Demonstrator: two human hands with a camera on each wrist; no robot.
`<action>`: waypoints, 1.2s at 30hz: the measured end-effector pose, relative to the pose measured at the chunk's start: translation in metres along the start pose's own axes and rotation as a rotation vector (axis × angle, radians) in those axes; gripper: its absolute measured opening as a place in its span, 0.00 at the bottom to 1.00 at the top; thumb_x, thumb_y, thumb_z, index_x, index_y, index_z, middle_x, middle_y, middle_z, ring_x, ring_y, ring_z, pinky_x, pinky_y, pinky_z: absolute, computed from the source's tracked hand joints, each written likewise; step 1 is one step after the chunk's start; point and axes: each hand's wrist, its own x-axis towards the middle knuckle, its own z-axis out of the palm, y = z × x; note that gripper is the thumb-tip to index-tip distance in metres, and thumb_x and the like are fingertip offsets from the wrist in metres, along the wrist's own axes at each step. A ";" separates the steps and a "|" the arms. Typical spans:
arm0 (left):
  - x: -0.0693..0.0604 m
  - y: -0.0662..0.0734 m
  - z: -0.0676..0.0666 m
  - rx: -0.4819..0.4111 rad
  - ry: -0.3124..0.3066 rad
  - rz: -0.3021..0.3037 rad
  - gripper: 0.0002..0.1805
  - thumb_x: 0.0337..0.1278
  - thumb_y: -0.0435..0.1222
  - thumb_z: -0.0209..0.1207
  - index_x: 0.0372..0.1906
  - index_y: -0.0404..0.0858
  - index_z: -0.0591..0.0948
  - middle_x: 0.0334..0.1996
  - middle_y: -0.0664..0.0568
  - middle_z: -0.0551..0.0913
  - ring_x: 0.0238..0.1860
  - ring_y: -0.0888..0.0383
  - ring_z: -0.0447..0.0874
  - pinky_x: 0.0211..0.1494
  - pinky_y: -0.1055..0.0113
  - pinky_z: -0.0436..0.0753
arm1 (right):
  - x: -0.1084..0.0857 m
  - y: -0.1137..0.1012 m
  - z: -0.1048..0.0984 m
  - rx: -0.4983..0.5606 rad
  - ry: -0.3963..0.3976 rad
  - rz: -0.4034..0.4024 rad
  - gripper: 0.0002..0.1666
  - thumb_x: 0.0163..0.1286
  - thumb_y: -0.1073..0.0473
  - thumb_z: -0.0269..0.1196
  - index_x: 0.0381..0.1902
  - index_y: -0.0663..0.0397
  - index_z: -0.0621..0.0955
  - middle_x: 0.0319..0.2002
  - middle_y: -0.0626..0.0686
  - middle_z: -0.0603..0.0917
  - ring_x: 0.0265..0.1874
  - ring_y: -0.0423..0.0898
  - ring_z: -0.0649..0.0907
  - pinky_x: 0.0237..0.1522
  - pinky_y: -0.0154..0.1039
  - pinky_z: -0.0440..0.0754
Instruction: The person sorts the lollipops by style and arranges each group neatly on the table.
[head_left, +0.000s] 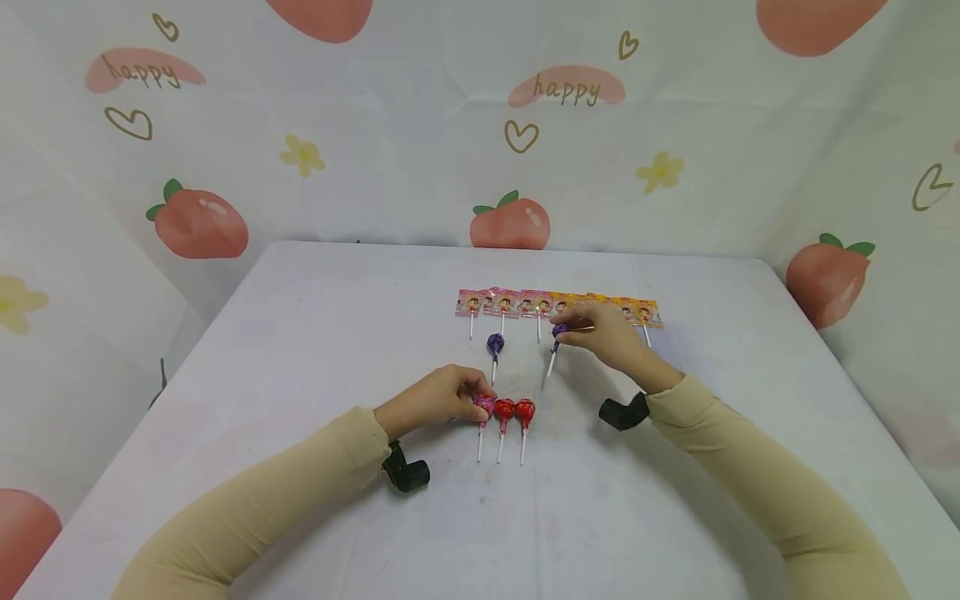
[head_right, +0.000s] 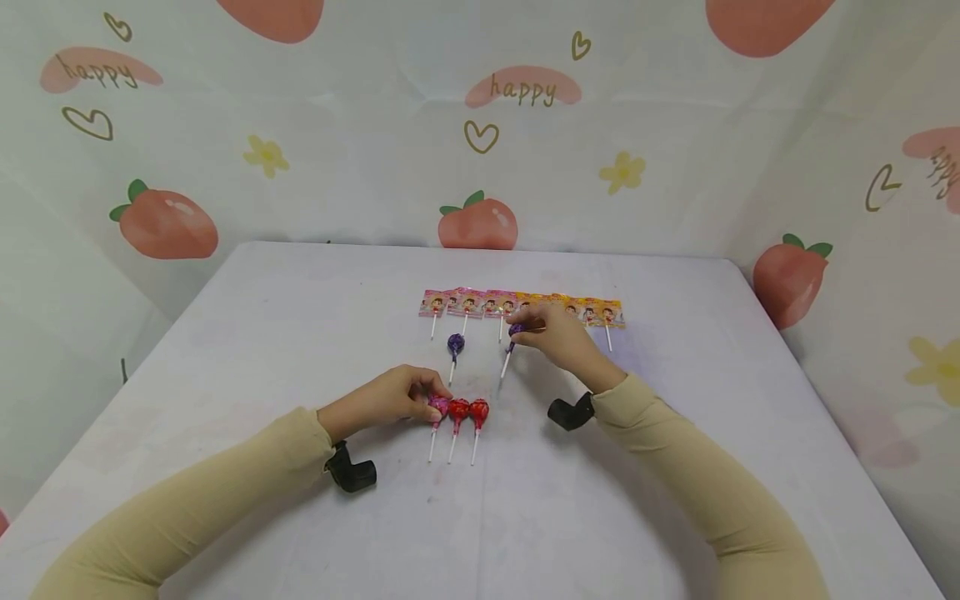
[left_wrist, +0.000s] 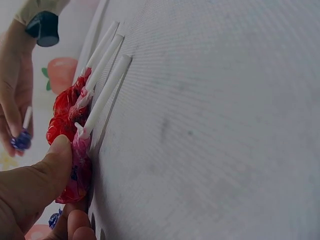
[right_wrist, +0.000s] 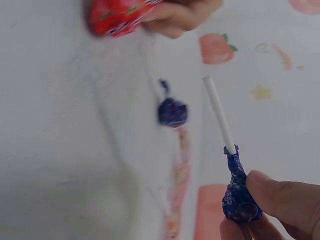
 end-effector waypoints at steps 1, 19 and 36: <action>0.000 0.000 0.000 -0.001 0.001 0.000 0.11 0.48 0.32 0.71 0.40 0.41 0.85 0.28 0.55 0.80 0.28 0.61 0.68 0.32 0.69 0.70 | -0.003 -0.002 -0.003 0.008 0.006 -0.013 0.18 0.64 0.61 0.66 0.52 0.60 0.83 0.48 0.59 0.85 0.50 0.56 0.83 0.52 0.51 0.79; 0.001 0.000 0.001 0.010 0.010 -0.023 0.11 0.48 0.33 0.71 0.39 0.44 0.86 0.28 0.56 0.79 0.28 0.60 0.68 0.32 0.69 0.69 | -0.053 -0.002 0.024 0.090 -0.001 -0.113 0.16 0.61 0.65 0.68 0.48 0.61 0.84 0.45 0.55 0.85 0.46 0.51 0.85 0.48 0.42 0.82; 0.001 0.000 0.001 0.008 0.007 -0.019 0.10 0.49 0.33 0.71 0.38 0.43 0.85 0.29 0.56 0.80 0.29 0.60 0.69 0.32 0.69 0.69 | -0.061 0.006 0.054 0.077 -0.142 -0.185 0.13 0.59 0.69 0.68 0.43 0.63 0.84 0.43 0.58 0.85 0.44 0.52 0.85 0.46 0.39 0.82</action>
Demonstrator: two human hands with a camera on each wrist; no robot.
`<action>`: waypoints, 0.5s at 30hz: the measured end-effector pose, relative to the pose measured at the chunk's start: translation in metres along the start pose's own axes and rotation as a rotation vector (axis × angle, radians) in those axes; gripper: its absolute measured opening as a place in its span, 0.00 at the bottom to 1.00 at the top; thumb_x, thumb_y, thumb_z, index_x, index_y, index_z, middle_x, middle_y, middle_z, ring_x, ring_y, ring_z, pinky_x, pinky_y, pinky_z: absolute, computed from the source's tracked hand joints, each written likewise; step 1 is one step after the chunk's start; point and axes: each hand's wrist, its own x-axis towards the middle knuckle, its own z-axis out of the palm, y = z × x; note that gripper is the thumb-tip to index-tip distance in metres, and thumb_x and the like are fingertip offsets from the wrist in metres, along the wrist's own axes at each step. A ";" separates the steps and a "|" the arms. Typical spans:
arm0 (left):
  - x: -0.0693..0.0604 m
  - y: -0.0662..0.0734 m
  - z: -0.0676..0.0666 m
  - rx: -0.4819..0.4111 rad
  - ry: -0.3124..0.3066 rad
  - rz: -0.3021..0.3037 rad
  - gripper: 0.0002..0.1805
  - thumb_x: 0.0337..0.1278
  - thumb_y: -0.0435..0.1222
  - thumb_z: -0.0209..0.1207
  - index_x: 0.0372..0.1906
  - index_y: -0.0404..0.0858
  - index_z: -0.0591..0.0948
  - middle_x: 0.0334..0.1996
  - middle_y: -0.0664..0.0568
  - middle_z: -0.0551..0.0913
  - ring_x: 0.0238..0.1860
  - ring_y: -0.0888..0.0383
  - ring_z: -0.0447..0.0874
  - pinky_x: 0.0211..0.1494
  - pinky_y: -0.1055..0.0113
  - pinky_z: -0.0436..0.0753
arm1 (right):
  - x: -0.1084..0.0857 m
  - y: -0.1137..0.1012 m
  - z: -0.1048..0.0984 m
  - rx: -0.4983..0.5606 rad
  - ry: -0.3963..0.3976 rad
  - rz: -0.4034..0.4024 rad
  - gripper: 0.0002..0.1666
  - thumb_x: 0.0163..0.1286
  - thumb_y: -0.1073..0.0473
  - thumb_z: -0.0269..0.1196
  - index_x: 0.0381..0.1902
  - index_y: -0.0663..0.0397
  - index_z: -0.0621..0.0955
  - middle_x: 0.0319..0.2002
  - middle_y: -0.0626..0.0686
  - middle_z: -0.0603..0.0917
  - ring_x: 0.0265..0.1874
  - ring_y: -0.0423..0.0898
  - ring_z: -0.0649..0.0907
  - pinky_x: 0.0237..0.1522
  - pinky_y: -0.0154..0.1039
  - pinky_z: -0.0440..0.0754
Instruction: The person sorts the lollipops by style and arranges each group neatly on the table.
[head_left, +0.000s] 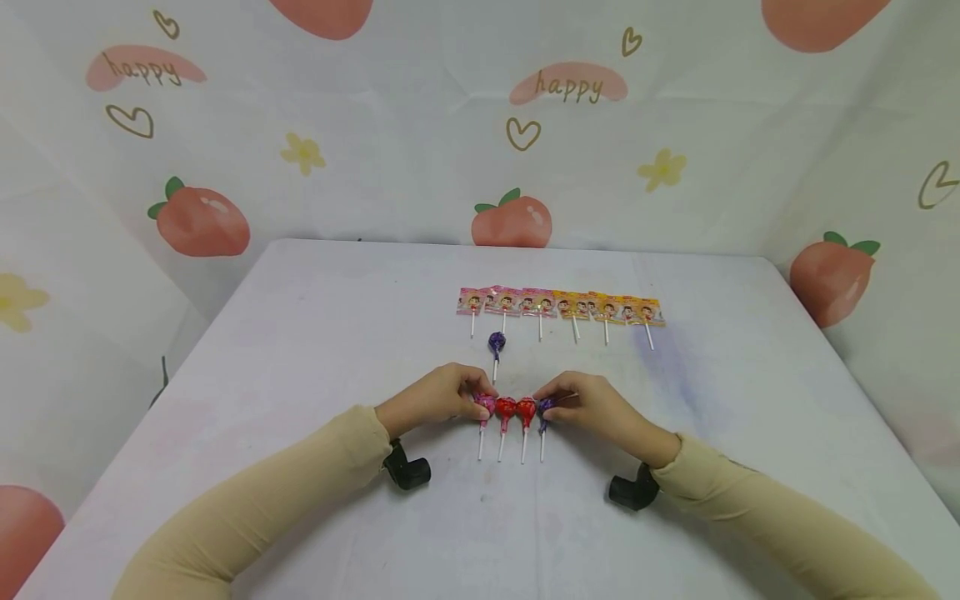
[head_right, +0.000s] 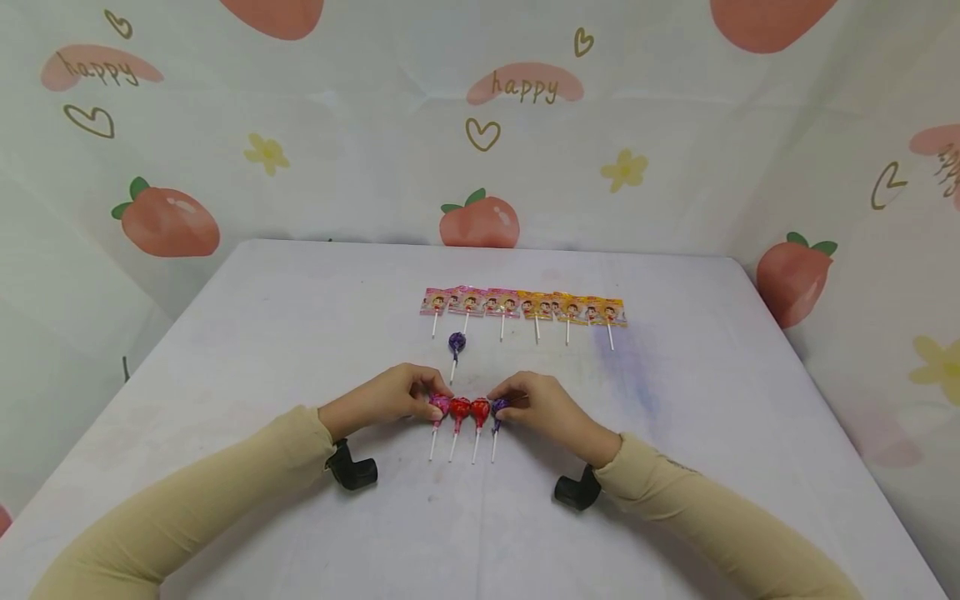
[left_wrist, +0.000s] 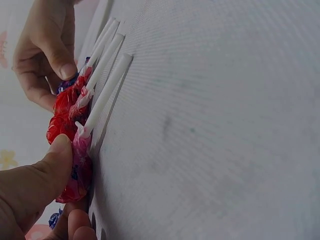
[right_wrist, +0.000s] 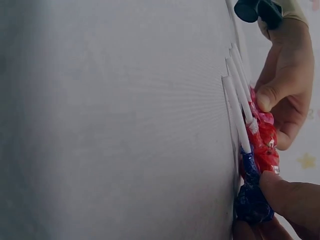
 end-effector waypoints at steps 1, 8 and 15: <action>0.000 0.000 0.000 -0.003 0.000 0.002 0.10 0.48 0.33 0.70 0.38 0.43 0.85 0.29 0.56 0.80 0.28 0.60 0.69 0.32 0.69 0.69 | 0.000 0.000 0.000 -0.007 -0.003 0.001 0.13 0.60 0.68 0.68 0.43 0.63 0.84 0.43 0.58 0.85 0.44 0.52 0.85 0.46 0.39 0.82; 0.000 0.000 0.000 -0.013 -0.004 0.002 0.10 0.48 0.32 0.71 0.38 0.43 0.85 0.29 0.56 0.80 0.28 0.60 0.68 0.32 0.69 0.69 | 0.002 0.001 0.002 -0.026 -0.013 0.030 0.13 0.60 0.68 0.68 0.44 0.61 0.84 0.44 0.57 0.85 0.45 0.51 0.85 0.46 0.40 0.82; 0.000 0.000 -0.001 -0.014 -0.005 0.007 0.10 0.49 0.32 0.70 0.38 0.42 0.85 0.29 0.56 0.80 0.28 0.60 0.69 0.32 0.69 0.70 | 0.003 0.001 0.002 -0.015 -0.023 0.035 0.14 0.60 0.67 0.69 0.45 0.61 0.84 0.44 0.57 0.85 0.44 0.50 0.85 0.46 0.40 0.82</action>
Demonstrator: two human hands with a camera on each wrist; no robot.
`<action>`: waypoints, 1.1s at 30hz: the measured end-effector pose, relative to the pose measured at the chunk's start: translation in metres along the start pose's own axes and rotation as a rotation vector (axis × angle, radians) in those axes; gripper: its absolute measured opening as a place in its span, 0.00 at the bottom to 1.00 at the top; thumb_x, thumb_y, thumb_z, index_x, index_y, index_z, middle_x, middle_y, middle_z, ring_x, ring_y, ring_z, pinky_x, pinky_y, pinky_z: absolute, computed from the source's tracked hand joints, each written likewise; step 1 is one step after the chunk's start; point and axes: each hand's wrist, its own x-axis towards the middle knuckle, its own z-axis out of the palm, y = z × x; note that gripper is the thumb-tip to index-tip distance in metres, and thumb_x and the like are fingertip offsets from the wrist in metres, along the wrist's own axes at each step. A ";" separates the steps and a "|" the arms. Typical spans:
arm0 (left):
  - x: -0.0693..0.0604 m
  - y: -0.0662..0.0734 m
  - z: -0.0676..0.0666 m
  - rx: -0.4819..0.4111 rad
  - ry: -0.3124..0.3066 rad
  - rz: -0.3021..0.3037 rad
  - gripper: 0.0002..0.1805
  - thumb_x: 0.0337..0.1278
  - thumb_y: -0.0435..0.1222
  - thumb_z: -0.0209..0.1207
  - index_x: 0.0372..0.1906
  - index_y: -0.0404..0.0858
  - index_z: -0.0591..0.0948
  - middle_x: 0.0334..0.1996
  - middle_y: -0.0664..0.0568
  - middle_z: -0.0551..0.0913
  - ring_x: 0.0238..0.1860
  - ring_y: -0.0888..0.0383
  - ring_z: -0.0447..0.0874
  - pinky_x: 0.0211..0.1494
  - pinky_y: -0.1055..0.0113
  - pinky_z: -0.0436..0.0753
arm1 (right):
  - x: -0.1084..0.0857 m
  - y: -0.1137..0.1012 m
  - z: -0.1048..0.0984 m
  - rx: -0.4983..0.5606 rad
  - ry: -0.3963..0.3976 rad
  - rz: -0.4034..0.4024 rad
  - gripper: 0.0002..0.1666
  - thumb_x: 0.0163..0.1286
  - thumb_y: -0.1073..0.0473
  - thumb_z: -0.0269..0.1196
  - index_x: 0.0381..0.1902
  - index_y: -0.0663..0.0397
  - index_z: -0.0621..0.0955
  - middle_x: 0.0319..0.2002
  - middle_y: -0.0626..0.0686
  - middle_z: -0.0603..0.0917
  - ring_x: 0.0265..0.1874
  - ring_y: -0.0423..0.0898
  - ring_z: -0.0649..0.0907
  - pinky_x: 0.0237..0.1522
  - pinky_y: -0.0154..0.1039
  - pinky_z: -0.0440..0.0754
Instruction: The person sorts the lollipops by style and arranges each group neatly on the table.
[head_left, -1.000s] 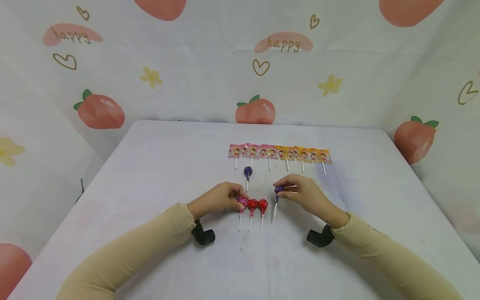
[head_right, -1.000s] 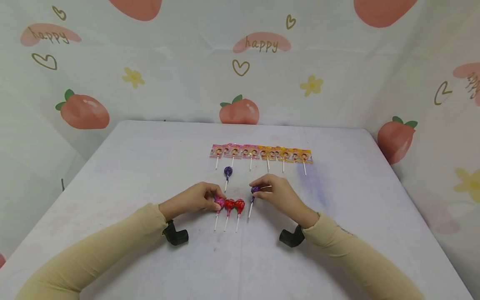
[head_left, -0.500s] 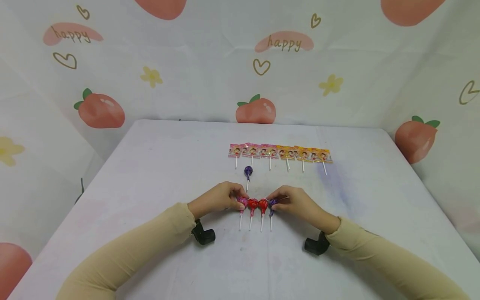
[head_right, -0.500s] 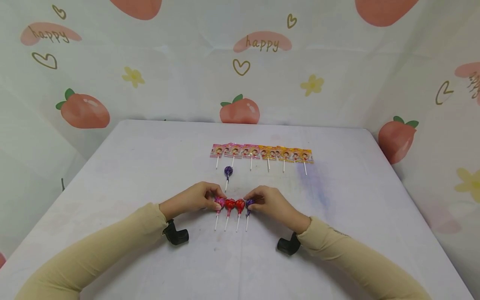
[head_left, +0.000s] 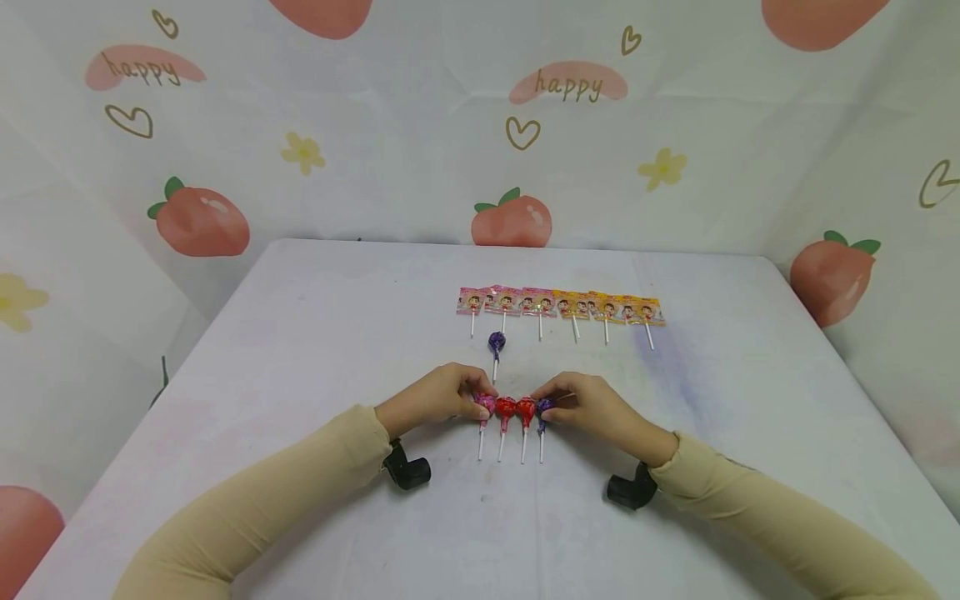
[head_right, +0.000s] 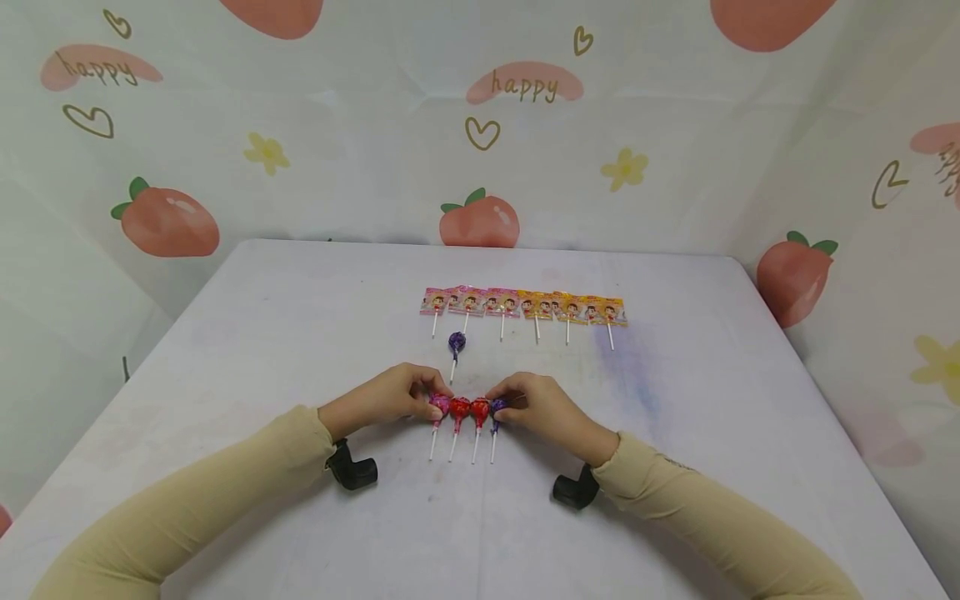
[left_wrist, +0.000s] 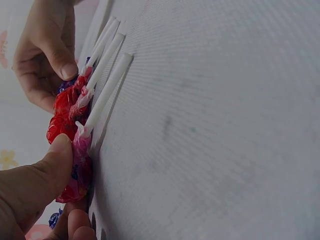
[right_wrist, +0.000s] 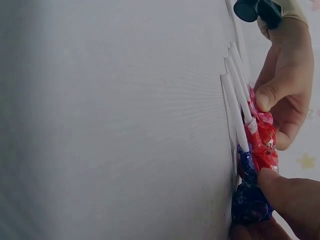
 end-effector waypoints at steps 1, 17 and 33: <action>0.000 0.000 0.000 0.001 -0.001 0.000 0.10 0.49 0.32 0.70 0.38 0.42 0.85 0.29 0.56 0.80 0.28 0.60 0.69 0.32 0.69 0.70 | 0.000 0.000 0.000 0.001 -0.001 0.000 0.14 0.60 0.67 0.69 0.45 0.61 0.84 0.44 0.57 0.86 0.44 0.51 0.85 0.46 0.39 0.82; 0.001 0.000 0.000 0.010 0.001 -0.001 0.10 0.49 0.32 0.70 0.39 0.43 0.85 0.29 0.56 0.80 0.28 0.60 0.68 0.32 0.69 0.69 | 0.003 -0.004 -0.004 0.012 -0.026 0.052 0.16 0.59 0.66 0.69 0.47 0.60 0.84 0.46 0.56 0.86 0.46 0.51 0.85 0.48 0.41 0.82; 0.004 -0.004 0.001 0.026 -0.004 0.001 0.11 0.49 0.35 0.71 0.40 0.43 0.86 0.31 0.56 0.81 0.30 0.60 0.69 0.34 0.68 0.70 | 0.069 -0.035 -0.052 0.119 0.065 0.027 0.21 0.64 0.61 0.66 0.55 0.58 0.80 0.55 0.61 0.81 0.56 0.56 0.80 0.56 0.50 0.77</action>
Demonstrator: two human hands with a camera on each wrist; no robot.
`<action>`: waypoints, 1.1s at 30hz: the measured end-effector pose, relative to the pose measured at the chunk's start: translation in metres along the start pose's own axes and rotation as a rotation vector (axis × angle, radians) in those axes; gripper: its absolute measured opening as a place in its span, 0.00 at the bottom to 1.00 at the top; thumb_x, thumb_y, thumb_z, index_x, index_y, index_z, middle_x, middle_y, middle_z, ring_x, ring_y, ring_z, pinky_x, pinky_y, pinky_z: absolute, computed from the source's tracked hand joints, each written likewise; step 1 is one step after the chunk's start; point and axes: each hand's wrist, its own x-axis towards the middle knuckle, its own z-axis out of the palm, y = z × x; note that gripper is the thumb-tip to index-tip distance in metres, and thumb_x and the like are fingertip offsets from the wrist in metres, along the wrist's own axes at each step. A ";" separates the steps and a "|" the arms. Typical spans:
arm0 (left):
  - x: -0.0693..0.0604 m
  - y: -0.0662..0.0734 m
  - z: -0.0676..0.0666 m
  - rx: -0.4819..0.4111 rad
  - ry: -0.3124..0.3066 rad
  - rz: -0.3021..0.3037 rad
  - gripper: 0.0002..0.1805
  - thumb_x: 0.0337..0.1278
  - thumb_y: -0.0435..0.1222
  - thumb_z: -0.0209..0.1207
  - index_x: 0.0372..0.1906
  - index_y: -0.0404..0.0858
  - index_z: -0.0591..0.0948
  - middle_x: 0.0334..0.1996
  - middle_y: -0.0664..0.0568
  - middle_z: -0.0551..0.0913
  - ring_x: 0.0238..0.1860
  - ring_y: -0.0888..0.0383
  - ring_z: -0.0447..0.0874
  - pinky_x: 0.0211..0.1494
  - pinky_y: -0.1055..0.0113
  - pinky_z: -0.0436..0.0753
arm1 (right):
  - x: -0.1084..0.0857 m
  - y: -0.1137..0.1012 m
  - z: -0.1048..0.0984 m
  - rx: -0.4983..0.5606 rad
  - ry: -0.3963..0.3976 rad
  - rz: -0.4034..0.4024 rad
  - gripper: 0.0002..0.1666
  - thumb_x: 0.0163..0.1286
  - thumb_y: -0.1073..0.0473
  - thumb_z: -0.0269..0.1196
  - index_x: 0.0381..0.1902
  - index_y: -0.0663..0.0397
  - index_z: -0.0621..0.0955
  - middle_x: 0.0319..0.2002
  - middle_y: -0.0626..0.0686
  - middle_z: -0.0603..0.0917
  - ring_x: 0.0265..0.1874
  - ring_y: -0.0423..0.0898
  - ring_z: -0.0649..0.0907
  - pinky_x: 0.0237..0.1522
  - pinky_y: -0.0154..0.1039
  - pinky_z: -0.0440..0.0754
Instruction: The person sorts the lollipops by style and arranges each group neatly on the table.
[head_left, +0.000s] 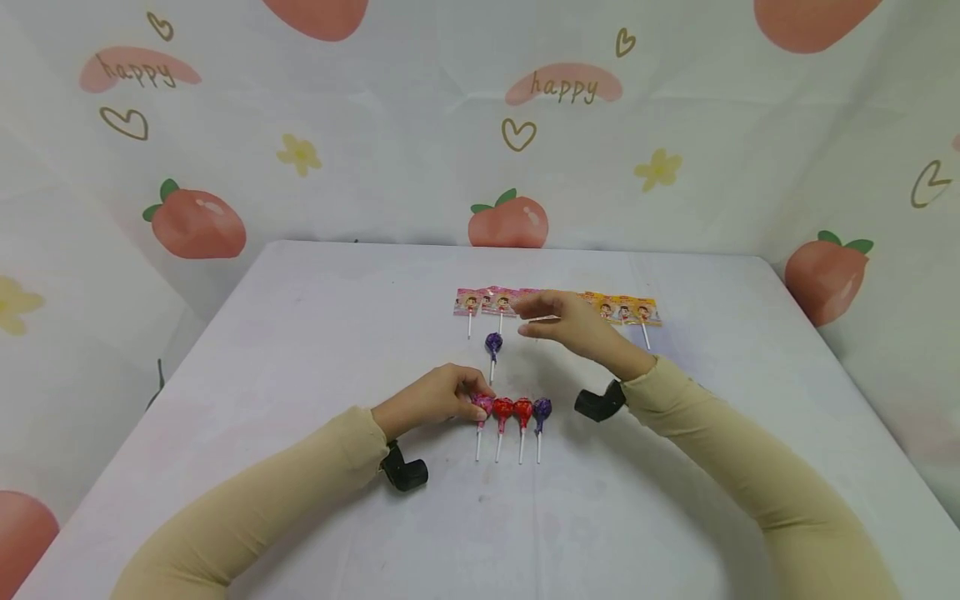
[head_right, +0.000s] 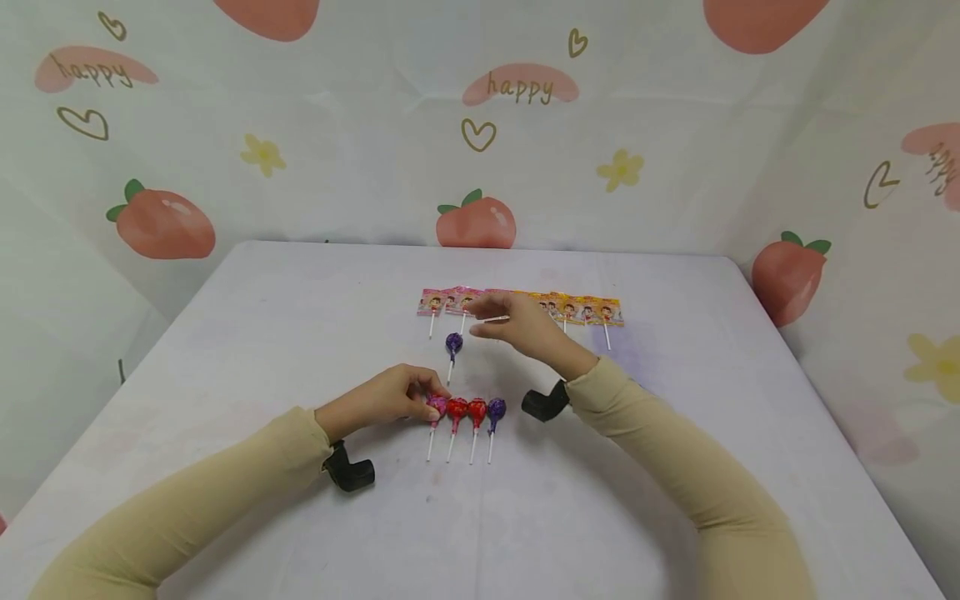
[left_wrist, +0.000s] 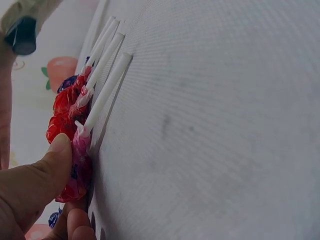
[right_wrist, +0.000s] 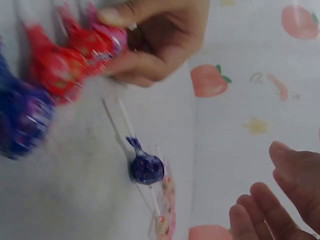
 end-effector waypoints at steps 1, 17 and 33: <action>0.000 0.000 0.000 0.001 0.000 -0.002 0.11 0.48 0.35 0.71 0.40 0.43 0.86 0.31 0.56 0.81 0.30 0.60 0.69 0.34 0.68 0.70 | 0.006 -0.001 -0.001 -0.002 -0.001 0.016 0.21 0.65 0.60 0.66 0.55 0.57 0.80 0.55 0.60 0.81 0.57 0.55 0.80 0.56 0.50 0.77; 0.001 0.000 0.000 -0.006 -0.001 -0.029 0.11 0.48 0.36 0.71 0.40 0.45 0.86 0.35 0.57 0.83 0.31 0.59 0.71 0.37 0.68 0.73 | 0.050 0.022 0.022 -0.044 -0.144 0.104 0.21 0.62 0.61 0.68 0.52 0.63 0.81 0.50 0.60 0.84 0.51 0.52 0.82 0.53 0.45 0.79; -0.001 0.001 -0.001 -0.009 -0.007 -0.014 0.12 0.49 0.35 0.71 0.41 0.43 0.85 0.35 0.56 0.83 0.29 0.60 0.70 0.34 0.69 0.71 | 0.054 0.026 0.030 -0.159 -0.155 0.202 0.18 0.59 0.57 0.71 0.47 0.56 0.85 0.37 0.53 0.85 0.33 0.43 0.77 0.34 0.32 0.74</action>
